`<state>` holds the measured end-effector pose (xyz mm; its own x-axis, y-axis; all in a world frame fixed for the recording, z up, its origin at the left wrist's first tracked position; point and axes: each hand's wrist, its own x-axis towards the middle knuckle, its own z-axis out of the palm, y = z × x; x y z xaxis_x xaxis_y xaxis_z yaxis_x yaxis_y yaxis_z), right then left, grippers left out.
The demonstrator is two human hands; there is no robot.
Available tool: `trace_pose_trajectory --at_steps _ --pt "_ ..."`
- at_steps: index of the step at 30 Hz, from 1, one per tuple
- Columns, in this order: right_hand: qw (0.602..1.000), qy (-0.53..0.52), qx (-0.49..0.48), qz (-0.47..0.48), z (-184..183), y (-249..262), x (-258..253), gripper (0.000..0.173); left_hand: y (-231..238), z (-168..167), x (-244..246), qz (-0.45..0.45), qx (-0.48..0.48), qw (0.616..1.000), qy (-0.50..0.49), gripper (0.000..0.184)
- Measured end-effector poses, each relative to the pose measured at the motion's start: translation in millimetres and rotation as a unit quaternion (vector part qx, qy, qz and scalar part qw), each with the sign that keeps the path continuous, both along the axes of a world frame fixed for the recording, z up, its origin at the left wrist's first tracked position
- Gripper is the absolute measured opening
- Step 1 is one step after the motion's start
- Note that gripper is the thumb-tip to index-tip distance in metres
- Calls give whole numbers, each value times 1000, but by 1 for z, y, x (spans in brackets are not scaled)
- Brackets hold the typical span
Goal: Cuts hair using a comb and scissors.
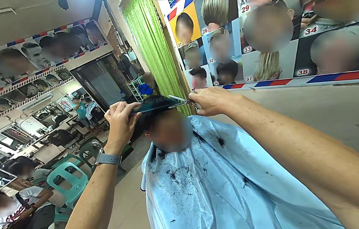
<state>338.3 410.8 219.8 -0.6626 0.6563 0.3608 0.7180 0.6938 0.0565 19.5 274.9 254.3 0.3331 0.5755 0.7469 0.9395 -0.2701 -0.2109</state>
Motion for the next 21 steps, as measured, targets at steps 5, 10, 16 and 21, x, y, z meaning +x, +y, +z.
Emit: trace_pose_trajectory --at_steps 5,10,16,21 --pt "1000 -12 2 13 20 -12 -18 37 -6 2 4 -16 -12 1000 -13 30" --pt "999 -19 20 16 26 -17 -25 24 1 3 -1 -16 -14 1000 -21 30" --pt "999 -31 7 15 29 -22 -26 25 2 4 -4 -11 -19 999 -24 30" --pt "999 -29 14 7 32 -29 -32 26 2 5 -6 -15 -22 999 -26 29"
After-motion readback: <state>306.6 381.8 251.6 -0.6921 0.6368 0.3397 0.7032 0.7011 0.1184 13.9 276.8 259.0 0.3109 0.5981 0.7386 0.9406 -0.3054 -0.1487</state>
